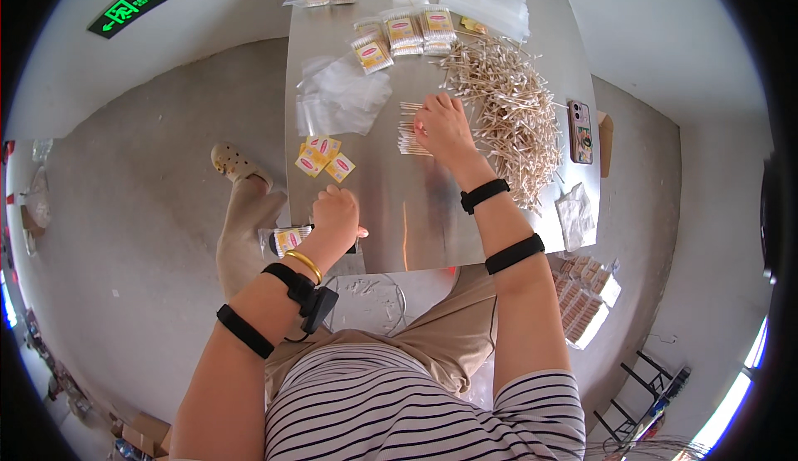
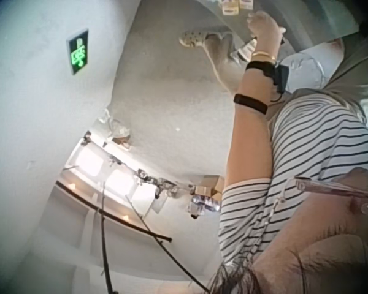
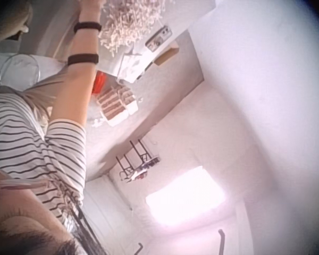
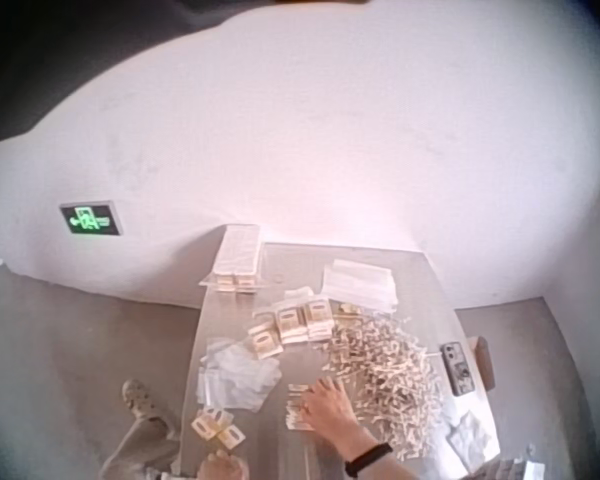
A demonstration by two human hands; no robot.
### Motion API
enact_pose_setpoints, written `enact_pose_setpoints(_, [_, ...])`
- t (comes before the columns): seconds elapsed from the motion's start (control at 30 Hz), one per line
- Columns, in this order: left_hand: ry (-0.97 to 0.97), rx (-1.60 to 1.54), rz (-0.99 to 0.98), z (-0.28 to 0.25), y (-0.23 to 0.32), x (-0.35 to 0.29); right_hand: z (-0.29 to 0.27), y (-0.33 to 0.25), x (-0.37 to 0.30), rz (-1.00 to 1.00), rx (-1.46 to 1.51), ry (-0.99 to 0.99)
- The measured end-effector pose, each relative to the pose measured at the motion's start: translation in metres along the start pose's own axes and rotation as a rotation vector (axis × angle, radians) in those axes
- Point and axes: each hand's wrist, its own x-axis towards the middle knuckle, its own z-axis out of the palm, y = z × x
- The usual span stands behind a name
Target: Sort and package cotton swabs into small plastic bags.
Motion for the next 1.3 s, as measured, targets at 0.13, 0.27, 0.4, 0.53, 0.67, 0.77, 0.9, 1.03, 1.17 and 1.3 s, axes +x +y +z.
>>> enact_pose_setpoints(0.13, [-0.067,-0.062,-0.015,-0.004,0.002,0.002,-0.001,0.002,0.005,-0.042,-0.058,-0.068])
enact_pose_setpoints(0.27, [-0.073,-0.050,-0.018,-0.008,0.005,0.003,-0.013,0.004,0.004,-0.047,-0.056,-0.078])
enact_pose_setpoints(0.4, [-0.067,-0.059,-0.040,-0.006,0.002,0.003,-0.046,-0.022,-0.007,0.093,0.191,0.056])
enact_pose_setpoints(0.53, [0.024,-0.041,-0.014,0.000,-0.004,0.000,-0.092,-0.052,-0.036,0.562,1.028,-0.134])
enact_pose_setpoints(0.67, [0.115,-0.293,0.086,-0.005,-0.020,-0.006,-0.122,-0.086,-0.076,0.521,1.588,-0.046])
enact_pose_setpoints(0.77, [0.213,-0.765,0.145,-0.046,-0.007,-0.036,-0.138,-0.103,-0.110,0.435,1.800,-0.061])
enact_pose_setpoints(0.9, [0.277,-1.721,0.378,-0.137,0.026,-0.121,-0.158,-0.131,-0.143,0.340,1.884,-0.131])
enact_pose_setpoints(1.03, [0.195,-1.618,0.620,-0.142,0.032,-0.155,-0.176,-0.167,-0.165,0.342,1.915,-0.175])
enact_pose_setpoints(1.17, [0.215,-1.844,0.604,-0.146,0.045,-0.192,-0.202,-0.201,-0.183,0.274,1.905,-0.036])
enact_pose_setpoints(1.3, [0.796,-1.525,0.522,-0.132,0.082,-0.205,-0.187,-0.244,-0.196,0.410,1.903,0.285])
